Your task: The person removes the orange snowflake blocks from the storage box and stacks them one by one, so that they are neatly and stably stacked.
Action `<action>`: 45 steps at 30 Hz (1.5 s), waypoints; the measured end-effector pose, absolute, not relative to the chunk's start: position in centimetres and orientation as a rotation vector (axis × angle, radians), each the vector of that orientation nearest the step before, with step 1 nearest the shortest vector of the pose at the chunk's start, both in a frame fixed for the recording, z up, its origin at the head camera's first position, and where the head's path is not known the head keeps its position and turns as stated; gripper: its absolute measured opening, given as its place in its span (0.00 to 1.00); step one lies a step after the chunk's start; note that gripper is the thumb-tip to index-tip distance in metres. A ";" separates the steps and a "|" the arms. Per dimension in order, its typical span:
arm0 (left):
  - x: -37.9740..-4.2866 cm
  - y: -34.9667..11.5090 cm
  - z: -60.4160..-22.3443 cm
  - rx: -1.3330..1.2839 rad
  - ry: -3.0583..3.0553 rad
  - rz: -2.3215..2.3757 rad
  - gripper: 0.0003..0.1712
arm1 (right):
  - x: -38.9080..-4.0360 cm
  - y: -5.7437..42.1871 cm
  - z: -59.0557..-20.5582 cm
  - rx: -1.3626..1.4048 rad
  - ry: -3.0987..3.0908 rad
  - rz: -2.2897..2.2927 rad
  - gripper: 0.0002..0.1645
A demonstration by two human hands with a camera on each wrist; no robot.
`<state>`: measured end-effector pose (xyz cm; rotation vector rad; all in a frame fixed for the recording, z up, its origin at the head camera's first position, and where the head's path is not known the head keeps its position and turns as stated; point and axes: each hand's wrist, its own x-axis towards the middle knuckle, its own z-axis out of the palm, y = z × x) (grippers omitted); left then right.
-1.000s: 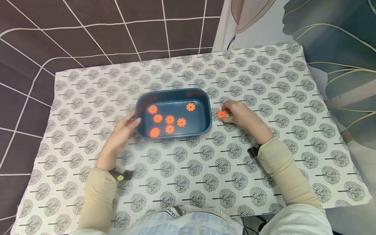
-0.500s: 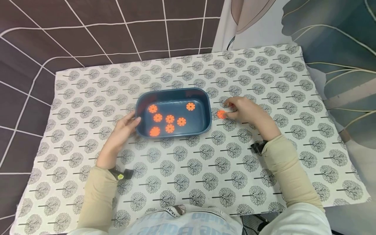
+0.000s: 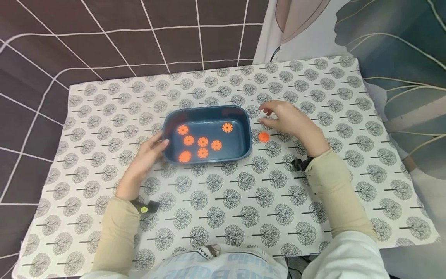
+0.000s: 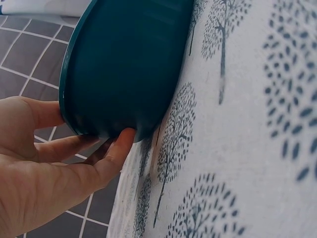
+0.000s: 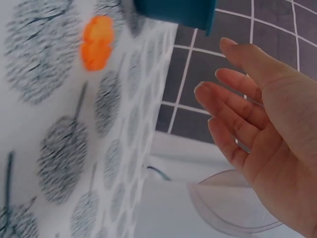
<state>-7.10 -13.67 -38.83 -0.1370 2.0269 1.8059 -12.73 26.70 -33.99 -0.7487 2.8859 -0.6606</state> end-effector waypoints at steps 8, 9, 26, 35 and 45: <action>-7.0 -13.6 -39.0 -0.144 2.008 1.814 0.32 | -13.7 24.4 -33.6 -0.834 2.850 -0.800 0.26; -7.0 -13.6 -39.0 -0.137 2.013 1.813 0.32 | -13.7 24.1 -33.7 -0.860 2.849 -0.831 0.26; -7.0 -13.5 -39.0 -0.130 1.996 1.826 0.31 | -13.8 17.9 -36.1 -0.869 2.807 -0.812 0.29; -7.3 -13.6 -38.8 -0.140 2.017 1.806 0.31 | -13.8 16.3 -37.1 -0.843 2.788 -0.652 0.29; -7.3 -13.8 -38.9 -0.148 1.998 1.817 0.32 | -14.0 15.6 -37.7 -0.815 2.803 -0.424 0.25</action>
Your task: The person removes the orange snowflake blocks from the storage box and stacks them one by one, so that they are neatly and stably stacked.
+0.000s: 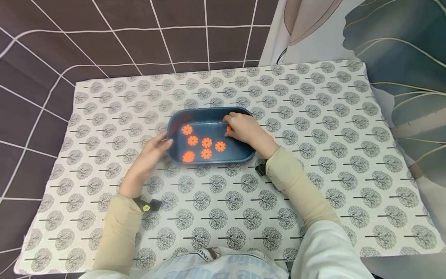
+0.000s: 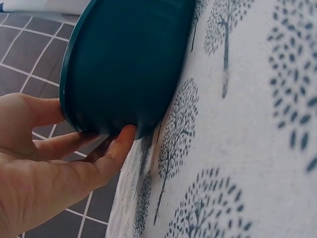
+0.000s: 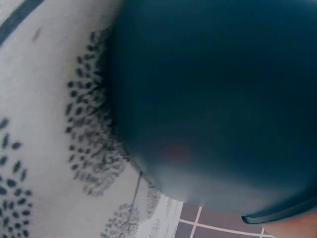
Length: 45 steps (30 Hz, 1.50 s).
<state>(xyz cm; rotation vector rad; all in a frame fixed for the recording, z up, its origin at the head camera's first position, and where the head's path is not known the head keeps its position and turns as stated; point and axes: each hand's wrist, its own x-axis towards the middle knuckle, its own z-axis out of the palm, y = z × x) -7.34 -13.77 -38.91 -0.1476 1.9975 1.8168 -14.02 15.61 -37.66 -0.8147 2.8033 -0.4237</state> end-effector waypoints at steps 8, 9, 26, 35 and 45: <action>-7.3 -13.5 -38.8 -0.139 1.983 1.823 0.32 | -13.4 15.4 -37.7 -0.756 2.903 -0.196 0.26; -7.2 -13.4 -38.8 -0.135 1.982 1.823 0.31 | -13.3 15.3 -37.6 -0.747 2.914 -0.180 0.26; -7.2 -13.4 -38.7 -0.109 1.962 1.827 0.32 | -13.4 14.6 -37.7 -0.503 2.914 -0.123 0.22; -7.3 -13.6 -38.7 -0.125 1.998 1.803 0.32 | -13.7 14.3 -37.6 -0.517 2.898 -0.155 0.22; -7.1 -13.7 -38.6 -0.114 2.002 1.807 0.32 | -14.1 14.2 -37.7 -0.548 2.844 -0.218 0.20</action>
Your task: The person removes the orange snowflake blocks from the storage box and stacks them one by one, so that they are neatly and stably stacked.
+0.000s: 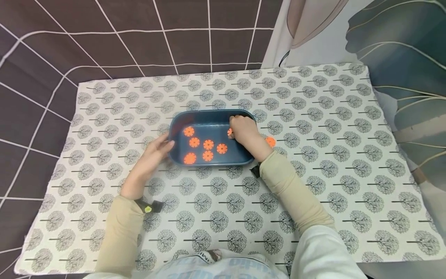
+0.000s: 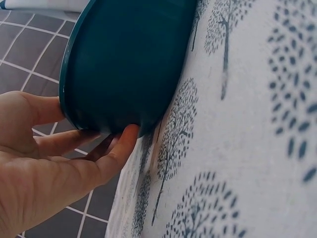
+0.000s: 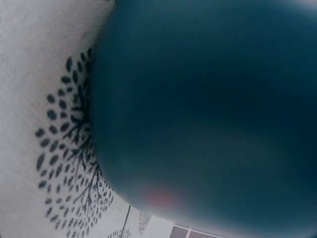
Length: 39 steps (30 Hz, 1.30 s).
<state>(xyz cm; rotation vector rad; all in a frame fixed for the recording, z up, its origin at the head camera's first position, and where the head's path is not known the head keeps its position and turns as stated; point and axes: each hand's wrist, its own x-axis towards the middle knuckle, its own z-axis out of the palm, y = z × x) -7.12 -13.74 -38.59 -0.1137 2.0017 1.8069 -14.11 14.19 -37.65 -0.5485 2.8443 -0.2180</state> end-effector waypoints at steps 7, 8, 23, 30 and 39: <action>-7.1 -13.8 -38.7 -0.112 2.001 1.817 0.32 | -14.5 14.4 -37.5 -0.592 2.772 -0.301 0.19; -7.1 -13.8 -38.7 -0.114 2.003 1.817 0.32 | -14.6 14.5 -37.5 -0.602 2.765 -0.314 0.19; -7.4 -13.7 -38.6 -0.125 1.983 1.814 0.32 | -14.4 15.1 -37.3 -0.706 2.746 -0.376 0.13; -7.4 -13.5 -38.6 -0.142 1.983 1.811 0.32 | -13.9 15.8 -37.0 -0.778 2.770 -0.505 0.19; -7.3 -13.8 -38.9 -0.165 1.985 1.803 0.32 | -13.2 17.2 -36.1 -0.809 2.831 -0.672 0.23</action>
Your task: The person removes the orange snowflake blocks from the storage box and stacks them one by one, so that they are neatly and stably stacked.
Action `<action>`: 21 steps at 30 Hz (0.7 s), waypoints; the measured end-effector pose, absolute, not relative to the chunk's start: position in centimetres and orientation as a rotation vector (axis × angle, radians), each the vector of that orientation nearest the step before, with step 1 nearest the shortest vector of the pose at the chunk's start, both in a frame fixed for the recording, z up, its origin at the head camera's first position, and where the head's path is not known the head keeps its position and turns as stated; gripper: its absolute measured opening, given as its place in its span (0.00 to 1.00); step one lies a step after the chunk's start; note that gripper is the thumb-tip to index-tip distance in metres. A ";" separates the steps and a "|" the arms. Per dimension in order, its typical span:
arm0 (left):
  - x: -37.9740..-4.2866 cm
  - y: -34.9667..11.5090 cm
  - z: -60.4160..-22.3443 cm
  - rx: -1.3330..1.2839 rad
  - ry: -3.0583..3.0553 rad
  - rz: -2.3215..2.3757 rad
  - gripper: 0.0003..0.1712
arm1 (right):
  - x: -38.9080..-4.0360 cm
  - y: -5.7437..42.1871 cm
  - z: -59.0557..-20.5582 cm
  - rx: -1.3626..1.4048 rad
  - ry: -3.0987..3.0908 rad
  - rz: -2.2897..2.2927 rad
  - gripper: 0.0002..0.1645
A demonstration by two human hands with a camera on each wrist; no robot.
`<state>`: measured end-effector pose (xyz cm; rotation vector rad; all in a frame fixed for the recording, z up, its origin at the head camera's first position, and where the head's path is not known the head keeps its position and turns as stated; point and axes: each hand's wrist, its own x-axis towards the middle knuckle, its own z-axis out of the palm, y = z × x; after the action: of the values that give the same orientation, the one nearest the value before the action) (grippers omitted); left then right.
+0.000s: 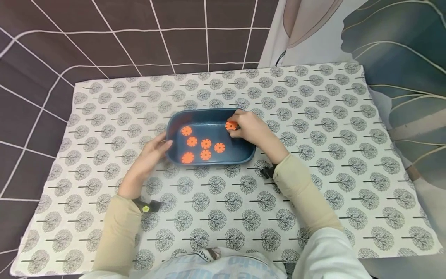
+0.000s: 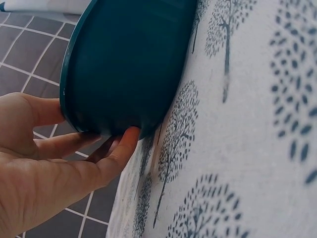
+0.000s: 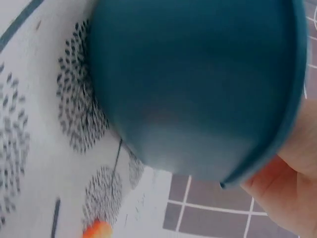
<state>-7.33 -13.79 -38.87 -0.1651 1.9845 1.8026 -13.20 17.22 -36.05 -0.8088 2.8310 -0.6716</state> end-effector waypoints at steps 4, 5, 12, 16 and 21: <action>-7.3 -13.8 -38.8 -0.152 1.995 1.795 0.32 | -12.9 18.1 -35.6 -0.827 2.846 -0.676 0.24; -7.3 -13.8 -38.8 -0.149 1.990 1.798 0.32 | -12.8 18.4 -35.5 -0.836 2.852 -0.679 0.25; -7.1 -13.7 -38.7 -0.163 1.957 1.821 0.32 | -12.4 20.9 -35.1 -0.921 2.876 -0.747 0.23; -7.1 -13.6 -38.7 -0.158 1.973 1.811 0.32 | -12.2 22.5 -35.1 -0.919 2.890 -0.812 0.24; -7.2 -13.5 -38.7 -0.151 1.995 1.805 0.32 | -11.8 24.4 -35.1 -0.925 2.954 -0.893 0.21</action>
<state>-7.17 -13.51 -38.69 -0.1514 1.9949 1.8048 -11.82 24.45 -35.13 -0.9252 2.9541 -0.8930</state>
